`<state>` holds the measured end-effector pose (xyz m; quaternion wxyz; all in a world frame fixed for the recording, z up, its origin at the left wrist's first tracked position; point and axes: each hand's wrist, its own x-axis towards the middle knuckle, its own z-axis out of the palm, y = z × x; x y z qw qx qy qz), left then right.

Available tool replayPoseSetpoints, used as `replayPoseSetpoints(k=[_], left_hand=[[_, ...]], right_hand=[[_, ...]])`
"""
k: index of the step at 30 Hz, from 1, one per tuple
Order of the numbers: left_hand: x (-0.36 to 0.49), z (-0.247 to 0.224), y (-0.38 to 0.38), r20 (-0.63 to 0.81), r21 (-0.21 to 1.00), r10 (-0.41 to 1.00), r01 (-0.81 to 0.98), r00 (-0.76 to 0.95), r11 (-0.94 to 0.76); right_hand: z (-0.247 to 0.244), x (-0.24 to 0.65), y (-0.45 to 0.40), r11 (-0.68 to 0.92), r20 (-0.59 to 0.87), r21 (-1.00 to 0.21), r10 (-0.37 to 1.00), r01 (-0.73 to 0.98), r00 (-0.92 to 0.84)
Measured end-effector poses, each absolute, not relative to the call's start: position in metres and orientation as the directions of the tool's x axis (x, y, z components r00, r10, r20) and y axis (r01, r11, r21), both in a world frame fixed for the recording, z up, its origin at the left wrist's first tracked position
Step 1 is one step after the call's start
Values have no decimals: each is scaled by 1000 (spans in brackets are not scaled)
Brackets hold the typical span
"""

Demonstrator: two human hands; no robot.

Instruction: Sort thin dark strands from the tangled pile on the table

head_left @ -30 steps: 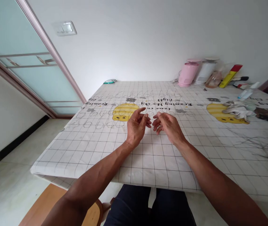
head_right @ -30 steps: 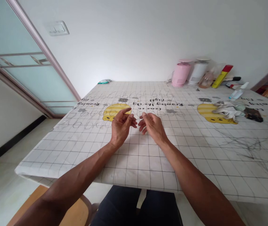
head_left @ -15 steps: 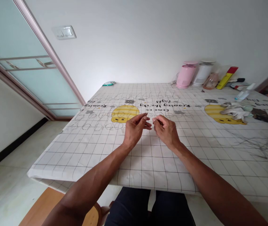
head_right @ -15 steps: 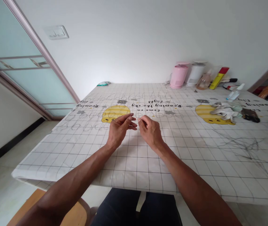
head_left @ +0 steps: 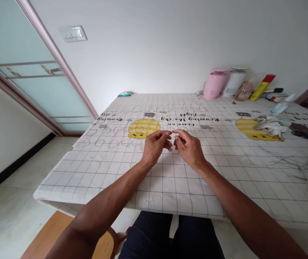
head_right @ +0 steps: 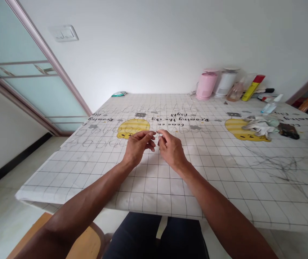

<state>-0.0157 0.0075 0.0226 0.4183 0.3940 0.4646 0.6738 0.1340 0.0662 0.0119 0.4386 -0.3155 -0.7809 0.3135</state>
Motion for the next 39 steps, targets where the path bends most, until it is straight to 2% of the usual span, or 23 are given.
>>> replayPoseSetpoints(k=[7,14,23,28,31,34,39], left_hand=[[-17,18,10,86,967,956,-207,-281,-148],[-22,22,9,34,974,979,-214,-201,-78],[-25,12,10,143,980,952,176,-272,-97],[-21,10,9,132,981,946,173,-296,-82],[-20,14,8,94,992,950,112,-299,-63],[-22,19,6,58,997,974,55,-217,-47],[-21,29,-2,-22,999,997,-36,72,24]], right_hand=[[16,137,67,453,369,-881,838,136,-401],[19,141,73,469,373,-870,829,153,-417],[17,142,73,464,345,-867,823,183,-450],[12,139,72,532,388,-813,797,236,-463],[14,143,77,503,351,-837,795,215,-495],[23,155,89,415,267,-899,772,140,-577],[35,176,111,202,194,-977,674,-75,-713]])
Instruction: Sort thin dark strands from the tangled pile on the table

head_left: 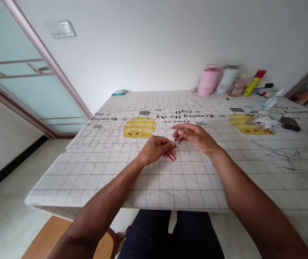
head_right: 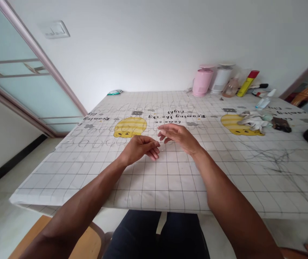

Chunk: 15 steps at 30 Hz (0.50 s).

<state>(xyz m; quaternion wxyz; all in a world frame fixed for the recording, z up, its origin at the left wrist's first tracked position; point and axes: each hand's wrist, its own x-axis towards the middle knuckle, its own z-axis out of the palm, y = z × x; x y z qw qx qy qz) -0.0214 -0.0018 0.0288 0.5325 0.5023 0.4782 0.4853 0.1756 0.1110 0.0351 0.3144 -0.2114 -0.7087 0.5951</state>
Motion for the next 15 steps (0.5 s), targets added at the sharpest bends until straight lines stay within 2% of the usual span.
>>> replayPoseSetpoints(k=[4,8,15], left_hand=[[-20,32,-6,-112,989,966,-66,233,131],[-23,32,-5,-190,970,952,-103,239,219],[-25,30,-4,-264,949,934,-110,240,296]], right_hand=[[34,178,115,187,252,-967,644,-171,-722],[30,174,112,197,287,-958,695,-210,-659],[26,171,115,31,197,-966,730,-255,-655]])
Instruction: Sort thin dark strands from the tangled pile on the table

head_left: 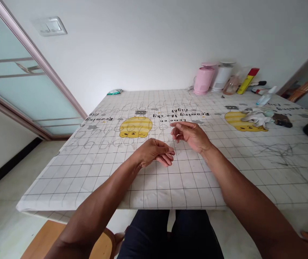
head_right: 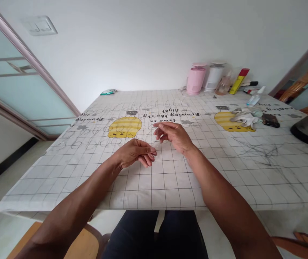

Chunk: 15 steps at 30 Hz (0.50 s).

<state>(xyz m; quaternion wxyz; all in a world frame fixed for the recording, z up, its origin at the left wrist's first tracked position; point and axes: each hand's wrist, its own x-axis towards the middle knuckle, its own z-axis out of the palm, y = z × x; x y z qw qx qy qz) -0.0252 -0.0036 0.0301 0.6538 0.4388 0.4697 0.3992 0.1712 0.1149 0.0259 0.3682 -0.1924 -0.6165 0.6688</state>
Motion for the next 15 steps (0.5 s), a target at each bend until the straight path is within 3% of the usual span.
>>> replayPoseSetpoints(k=[4,8,11,15], left_hand=[[-22,32,-4,-189,968,980,-154,64,197],[-22,33,-1,-112,981,990,-170,-88,96],[-23,31,1,-85,983,988,-172,-129,62],[-26,27,3,-77,972,989,-229,-123,47]], right_hand=[[27,176,121,33,152,-978,784,-204,-602],[30,178,119,196,138,-981,727,10,-672],[32,174,109,249,120,-966,665,67,-737],[33,168,100,246,155,-969,667,19,-729]])
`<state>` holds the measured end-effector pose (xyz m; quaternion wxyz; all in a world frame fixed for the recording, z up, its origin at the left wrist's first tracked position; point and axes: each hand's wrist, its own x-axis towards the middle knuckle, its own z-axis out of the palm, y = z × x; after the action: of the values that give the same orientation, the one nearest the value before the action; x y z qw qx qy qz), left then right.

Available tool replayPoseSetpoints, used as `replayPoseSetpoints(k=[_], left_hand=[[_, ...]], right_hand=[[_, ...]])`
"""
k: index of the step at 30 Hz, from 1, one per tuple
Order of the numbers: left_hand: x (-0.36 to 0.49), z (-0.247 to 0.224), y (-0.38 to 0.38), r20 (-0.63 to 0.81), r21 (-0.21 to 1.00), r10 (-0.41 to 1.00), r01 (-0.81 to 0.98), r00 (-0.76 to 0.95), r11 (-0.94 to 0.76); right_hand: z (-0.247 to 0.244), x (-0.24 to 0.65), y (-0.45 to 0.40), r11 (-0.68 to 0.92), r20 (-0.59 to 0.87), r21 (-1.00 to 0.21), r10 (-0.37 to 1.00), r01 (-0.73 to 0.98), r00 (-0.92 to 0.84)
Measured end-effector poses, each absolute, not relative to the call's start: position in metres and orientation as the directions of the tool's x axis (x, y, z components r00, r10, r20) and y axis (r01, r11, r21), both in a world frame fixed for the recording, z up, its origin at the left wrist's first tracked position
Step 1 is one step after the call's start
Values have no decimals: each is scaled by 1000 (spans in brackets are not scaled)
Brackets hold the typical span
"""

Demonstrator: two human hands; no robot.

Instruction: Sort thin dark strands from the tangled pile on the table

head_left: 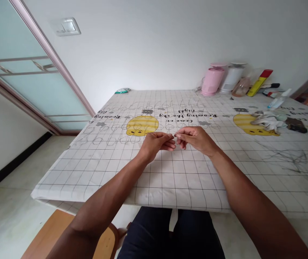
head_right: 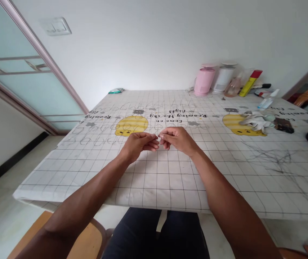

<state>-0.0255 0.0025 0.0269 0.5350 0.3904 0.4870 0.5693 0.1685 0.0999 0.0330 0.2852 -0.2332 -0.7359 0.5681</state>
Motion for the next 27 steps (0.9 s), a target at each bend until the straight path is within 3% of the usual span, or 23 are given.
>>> replayPoseSetpoints(k=[7,14,21,27], left_hand=[[-25,26,3,-58,977,988,-214,-141,27],[-15,20,7,28,995,948,-84,-318,-58],[-14,16,9,-8,995,932,-92,-363,-28],[-21,16,11,-51,988,958,-154,-283,7]], right_hand=[[25,162,99,298,238,-954,685,-33,-688],[9,142,81,495,344,-833,814,249,-468],[-3,129,72,673,520,-619,738,405,-430],[-1,133,78,622,466,-707,767,336,-441]])
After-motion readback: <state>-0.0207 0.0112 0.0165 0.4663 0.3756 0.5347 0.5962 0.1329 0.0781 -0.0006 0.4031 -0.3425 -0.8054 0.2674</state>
